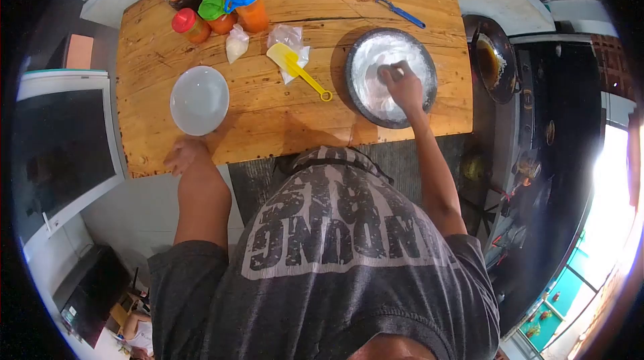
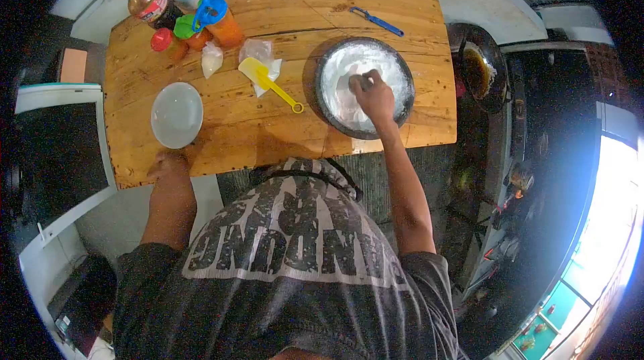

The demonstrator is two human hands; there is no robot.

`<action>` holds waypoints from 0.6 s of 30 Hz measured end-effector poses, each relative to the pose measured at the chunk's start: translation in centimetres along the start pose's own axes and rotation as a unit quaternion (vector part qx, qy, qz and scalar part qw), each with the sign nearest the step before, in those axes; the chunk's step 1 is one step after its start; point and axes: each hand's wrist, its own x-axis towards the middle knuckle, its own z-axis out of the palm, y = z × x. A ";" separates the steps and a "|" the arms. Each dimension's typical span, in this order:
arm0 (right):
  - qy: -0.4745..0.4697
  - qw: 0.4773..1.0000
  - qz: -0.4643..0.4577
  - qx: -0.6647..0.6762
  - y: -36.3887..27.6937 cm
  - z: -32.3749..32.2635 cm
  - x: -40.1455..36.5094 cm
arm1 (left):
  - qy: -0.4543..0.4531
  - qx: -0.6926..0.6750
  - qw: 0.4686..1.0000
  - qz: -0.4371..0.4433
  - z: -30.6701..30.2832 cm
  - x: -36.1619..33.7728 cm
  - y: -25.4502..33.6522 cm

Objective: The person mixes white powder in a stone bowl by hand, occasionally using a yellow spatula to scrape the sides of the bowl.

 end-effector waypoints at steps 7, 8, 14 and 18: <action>-0.035 0.986 -0.063 -0.150 -2.8 0.7 -5.9 | 0.008 0.016 1.000 -0.002 -1.7 -0.4 -0.3; -0.018 0.985 -0.074 -0.152 -2.2 1.4 -5.3 | 0.011 0.013 1.000 -0.006 -2.2 -0.2 -0.1; -0.063 0.997 0.039 -0.010 2.3 1.3 3.8 | 0.022 0.003 1.000 0.003 -1.2 0.1 -0.7; -0.137 0.957 0.173 0.190 2.3 -0.1 0.9 | 0.026 -0.008 1.000 -0.001 4.2 2.0 -1.7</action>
